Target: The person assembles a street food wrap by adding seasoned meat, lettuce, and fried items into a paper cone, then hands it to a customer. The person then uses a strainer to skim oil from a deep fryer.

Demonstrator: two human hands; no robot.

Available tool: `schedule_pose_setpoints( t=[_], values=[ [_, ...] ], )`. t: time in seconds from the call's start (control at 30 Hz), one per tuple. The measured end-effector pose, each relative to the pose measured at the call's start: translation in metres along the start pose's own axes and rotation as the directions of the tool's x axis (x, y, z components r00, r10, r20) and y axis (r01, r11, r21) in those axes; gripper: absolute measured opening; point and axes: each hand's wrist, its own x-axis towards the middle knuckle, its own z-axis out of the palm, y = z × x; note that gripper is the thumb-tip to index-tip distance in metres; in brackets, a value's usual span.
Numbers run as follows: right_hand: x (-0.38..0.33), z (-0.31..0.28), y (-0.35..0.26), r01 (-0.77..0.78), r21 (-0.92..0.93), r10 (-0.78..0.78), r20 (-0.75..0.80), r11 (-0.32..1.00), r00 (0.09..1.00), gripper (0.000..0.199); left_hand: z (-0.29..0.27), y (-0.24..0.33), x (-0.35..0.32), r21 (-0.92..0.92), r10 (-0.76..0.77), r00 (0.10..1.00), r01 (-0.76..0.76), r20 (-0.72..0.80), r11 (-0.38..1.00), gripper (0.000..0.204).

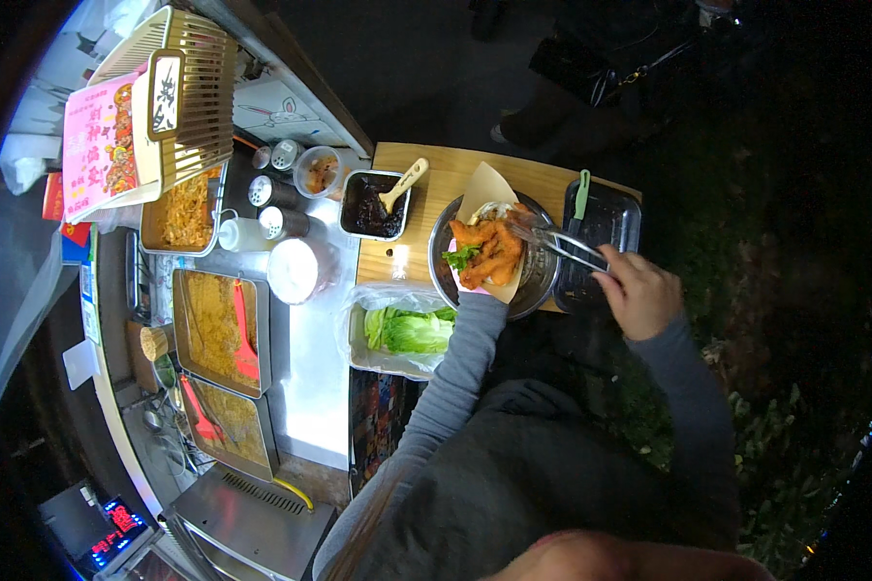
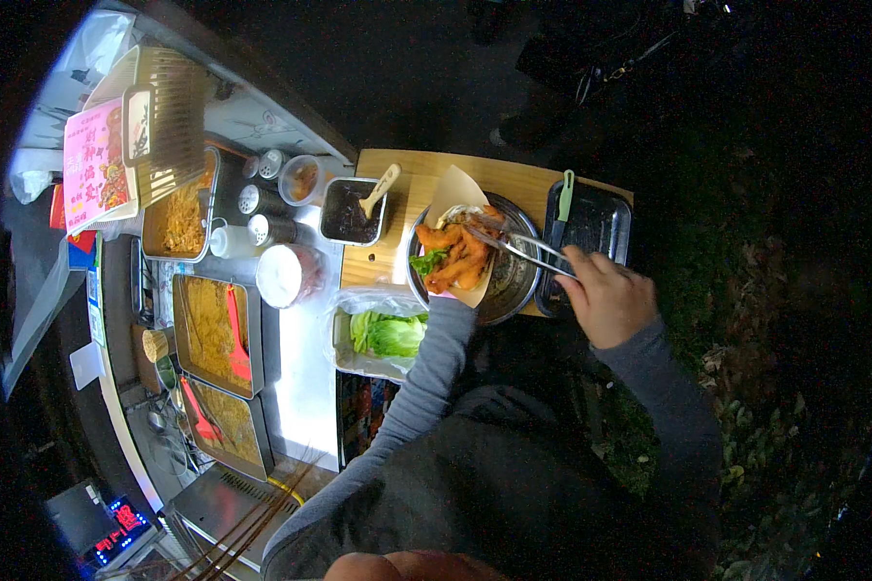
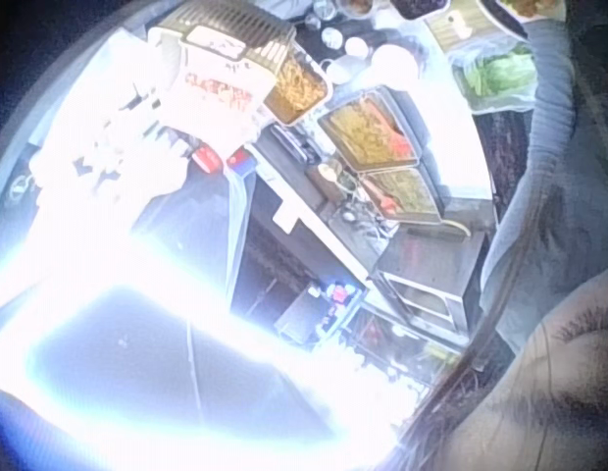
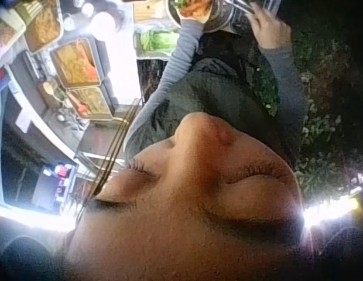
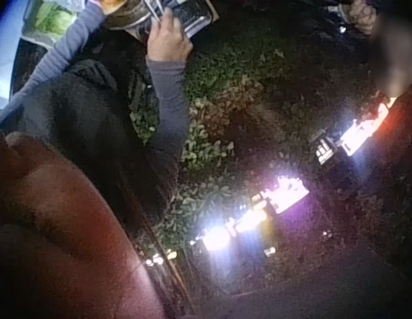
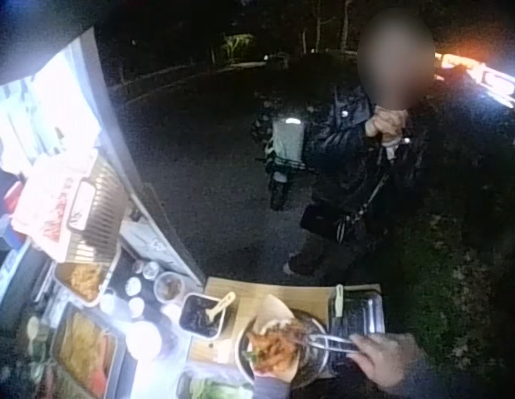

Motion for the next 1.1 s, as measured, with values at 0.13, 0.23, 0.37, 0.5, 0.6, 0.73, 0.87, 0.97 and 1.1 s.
schedule_pose_setpoints(
  t=[0.13,0.23,0.37,0.5,0.6,0.73,0.87,0.97,1.1],
  values=[
    [-0.012,-0.015,0.012,-0.175,0.079,0.176,0.000,0.981,0.984,0.042,-0.015,0.008,-0.013,0.532,0.129,0.992,-0.113,0.007,0.839,0.047],
    [-0.002,-0.003,0.025,-0.262,0.172,0.243,0.124,0.950,0.962,0.041,-0.026,0.014,-0.024,0.985,0.273,0.959,-0.110,0.072,0.129,0.052],
    [0.005,0.019,0.031,-0.276,0.378,0.196,0.236,0.884,0.952,0.036,-0.024,0.017,-0.031,0.946,0.229,0.967,-0.176,0.113,0.274,0.052],
    [0.006,0.023,0.021,-0.137,0.288,0.101,0.136,0.948,0.986,0.034,-0.007,0.009,-0.030,0.500,0.152,0.988,-0.136,0.009,0.855,0.052],
    [0.006,0.002,0.015,-0.141,0.136,0.130,0.091,0.981,0.987,0.037,0.001,0.001,-0.030,0.859,0.298,0.954,-0.138,-0.018,0.493,0.056],
    [-0.001,-0.044,0.008,0.138,0.022,-0.139,0.075,0.990,0.987,0.048,-0.003,0.006,-0.022,0.407,0.107,0.987,-0.050,-0.119,0.912,0.055],
    [0.000,-0.046,-0.010,0.354,-0.115,-0.346,0.082,0.928,0.934,0.053,-0.023,0.010,-0.023,0.744,0.182,0.983,-0.109,-0.017,0.659,0.054],
    [0.008,-0.041,-0.014,0.422,-0.198,-0.422,0.045,0.885,0.905,0.045,-0.032,0.009,-0.027,0.922,0.243,0.970,-0.108,0.016,0.372,0.054],
    [0.017,-0.051,-0.009,0.497,-0.321,-0.512,0.042,0.806,0.858,0.033,-0.029,0.004,-0.027,0.917,0.291,0.957,-0.121,0.005,0.381,0.057]
  ],
)
